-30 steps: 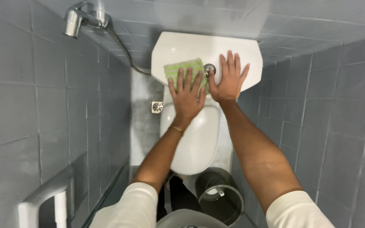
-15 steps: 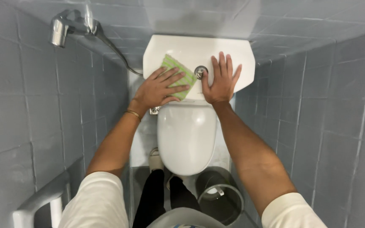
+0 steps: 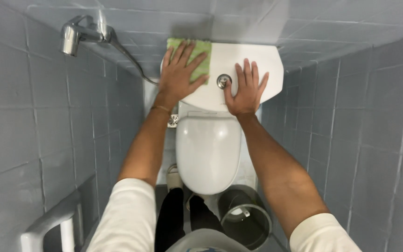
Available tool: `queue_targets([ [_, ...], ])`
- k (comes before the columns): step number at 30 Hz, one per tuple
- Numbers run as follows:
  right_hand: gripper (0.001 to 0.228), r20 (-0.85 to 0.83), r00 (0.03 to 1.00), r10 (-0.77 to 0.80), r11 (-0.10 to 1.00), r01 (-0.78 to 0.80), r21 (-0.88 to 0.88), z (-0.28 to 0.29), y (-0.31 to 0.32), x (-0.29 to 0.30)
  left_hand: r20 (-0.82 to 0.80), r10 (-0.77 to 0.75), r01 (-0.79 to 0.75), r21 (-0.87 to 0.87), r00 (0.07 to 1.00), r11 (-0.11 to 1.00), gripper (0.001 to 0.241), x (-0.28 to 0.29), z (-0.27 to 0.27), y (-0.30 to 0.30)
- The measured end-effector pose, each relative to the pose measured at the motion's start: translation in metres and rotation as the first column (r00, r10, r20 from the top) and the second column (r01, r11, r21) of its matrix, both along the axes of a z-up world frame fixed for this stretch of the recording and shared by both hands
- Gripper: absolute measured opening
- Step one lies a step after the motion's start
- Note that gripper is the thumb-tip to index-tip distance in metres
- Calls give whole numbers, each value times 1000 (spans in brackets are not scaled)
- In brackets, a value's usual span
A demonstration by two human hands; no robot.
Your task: Wiping the surfaces of a toilet tank and bathroom walls with a cloth.
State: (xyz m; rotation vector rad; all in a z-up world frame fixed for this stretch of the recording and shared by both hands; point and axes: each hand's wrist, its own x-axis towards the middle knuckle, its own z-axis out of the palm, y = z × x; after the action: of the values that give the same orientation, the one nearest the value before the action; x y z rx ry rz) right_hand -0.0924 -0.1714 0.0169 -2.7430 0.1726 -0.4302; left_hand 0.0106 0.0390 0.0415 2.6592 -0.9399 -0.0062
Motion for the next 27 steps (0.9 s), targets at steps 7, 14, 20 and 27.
queue_targets([
  [7, 54, -12, 1000, 2, 1000, -2, -20, -12, -5, 4, -58, 45, -38, 113, 997, 993, 72, -15, -13, -11],
  [14, 57, 90, 996, -14, 991, 25, -132, -21, -9, 9, 179, -81, 107, -138, 981, 985, 64, -51, -17, 4],
  [20, 56, 70, 997, -33, 991, 42, -130, -22, -7, 5, 262, -193, 246, -184, 945, 952, 64, -46, -21, 16],
  [27, 56, 68, 997, -33, 991, 42, -131, -23, -7, 5, 227, -410, 444, -129, 883, 886, 71, -9, -19, 51],
])
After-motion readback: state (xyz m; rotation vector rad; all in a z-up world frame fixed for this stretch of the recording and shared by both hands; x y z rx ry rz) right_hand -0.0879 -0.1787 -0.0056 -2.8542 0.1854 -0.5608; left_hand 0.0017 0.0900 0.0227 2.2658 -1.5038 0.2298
